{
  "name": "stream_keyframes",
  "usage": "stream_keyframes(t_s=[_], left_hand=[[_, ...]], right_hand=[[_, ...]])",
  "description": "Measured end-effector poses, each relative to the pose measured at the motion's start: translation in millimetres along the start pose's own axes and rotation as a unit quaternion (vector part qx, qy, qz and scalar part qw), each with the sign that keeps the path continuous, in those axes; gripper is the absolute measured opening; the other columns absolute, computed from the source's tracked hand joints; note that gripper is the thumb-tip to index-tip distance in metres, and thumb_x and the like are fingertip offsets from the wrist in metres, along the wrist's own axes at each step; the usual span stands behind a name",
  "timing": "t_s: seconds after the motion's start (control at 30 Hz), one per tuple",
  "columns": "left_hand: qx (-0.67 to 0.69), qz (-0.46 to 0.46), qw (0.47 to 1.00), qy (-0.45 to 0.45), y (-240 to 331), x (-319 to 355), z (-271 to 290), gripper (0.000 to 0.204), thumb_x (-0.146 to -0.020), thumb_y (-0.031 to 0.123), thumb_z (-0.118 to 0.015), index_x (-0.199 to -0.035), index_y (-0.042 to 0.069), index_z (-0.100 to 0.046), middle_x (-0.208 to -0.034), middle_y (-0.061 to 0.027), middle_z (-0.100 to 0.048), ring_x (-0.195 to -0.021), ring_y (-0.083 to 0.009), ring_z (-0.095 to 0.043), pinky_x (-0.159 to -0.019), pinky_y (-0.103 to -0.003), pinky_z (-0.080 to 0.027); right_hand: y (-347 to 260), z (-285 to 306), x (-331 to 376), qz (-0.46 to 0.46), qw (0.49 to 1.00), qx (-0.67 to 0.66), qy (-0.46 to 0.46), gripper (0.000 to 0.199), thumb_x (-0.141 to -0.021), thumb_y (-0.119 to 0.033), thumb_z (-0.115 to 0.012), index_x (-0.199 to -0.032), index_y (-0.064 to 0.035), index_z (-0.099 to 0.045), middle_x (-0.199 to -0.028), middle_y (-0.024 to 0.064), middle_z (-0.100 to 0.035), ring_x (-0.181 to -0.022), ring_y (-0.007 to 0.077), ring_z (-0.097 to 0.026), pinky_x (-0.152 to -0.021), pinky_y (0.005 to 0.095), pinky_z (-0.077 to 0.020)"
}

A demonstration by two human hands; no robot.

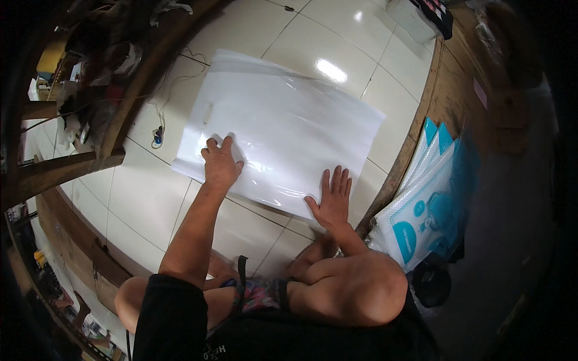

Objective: The person sits on the floor and repeatedly folds white plastic sheets by hand. They smooth each sheet, fold it in half, and stack the folded items into a pile. The person handles the sheets one at a time and places the finished stack on a nearby table.

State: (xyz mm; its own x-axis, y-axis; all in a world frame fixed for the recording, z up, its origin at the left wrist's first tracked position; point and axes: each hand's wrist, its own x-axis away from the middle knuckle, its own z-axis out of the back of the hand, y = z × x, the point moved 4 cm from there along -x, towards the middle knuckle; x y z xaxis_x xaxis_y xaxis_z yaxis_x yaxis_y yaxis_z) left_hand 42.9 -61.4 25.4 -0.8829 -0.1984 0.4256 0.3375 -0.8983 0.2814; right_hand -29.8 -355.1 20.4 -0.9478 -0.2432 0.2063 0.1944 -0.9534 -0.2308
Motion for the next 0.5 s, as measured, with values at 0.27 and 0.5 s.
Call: stream_keyframes(t_s=[0.27,0.5], left_hand=[[-0.014,0.009,1.000,-0.014,3.1,-2.4,0.8,0.073,-0.069,0.023,-0.077,-0.132,0.011,-0.042,-0.128,-0.0250,-0.034,-0.111,-0.0416,-0.042,-0.096,-0.047,-0.040],[-0.044,-0.015,0.999,-0.013,1.6,-1.7,-0.9,0.077,-0.071,0.023,-0.076,-0.136,0.010,-0.037,-0.127,-0.0256,-0.032,-0.109,-0.0402,-0.041,-0.094,-0.046,-0.040]], right_hand=[[2.7,-5.6,-0.3,-0.006,1.000,-0.018,0.010,0.089,-0.081,-0.059,-0.056,-0.141,0.0014,-0.031,-0.147,0.0349,-0.015,-0.137,0.0524,-0.007,-0.109,0.0620,-0.0051],[3.0,-6.6,0.9,0.002,0.999,-0.016,0.032,0.090,-0.076,-0.059,-0.061,-0.142,-0.0044,-0.032,-0.146,0.0347,-0.017,-0.137,0.0531,-0.007,-0.107,0.0663,-0.0051]])
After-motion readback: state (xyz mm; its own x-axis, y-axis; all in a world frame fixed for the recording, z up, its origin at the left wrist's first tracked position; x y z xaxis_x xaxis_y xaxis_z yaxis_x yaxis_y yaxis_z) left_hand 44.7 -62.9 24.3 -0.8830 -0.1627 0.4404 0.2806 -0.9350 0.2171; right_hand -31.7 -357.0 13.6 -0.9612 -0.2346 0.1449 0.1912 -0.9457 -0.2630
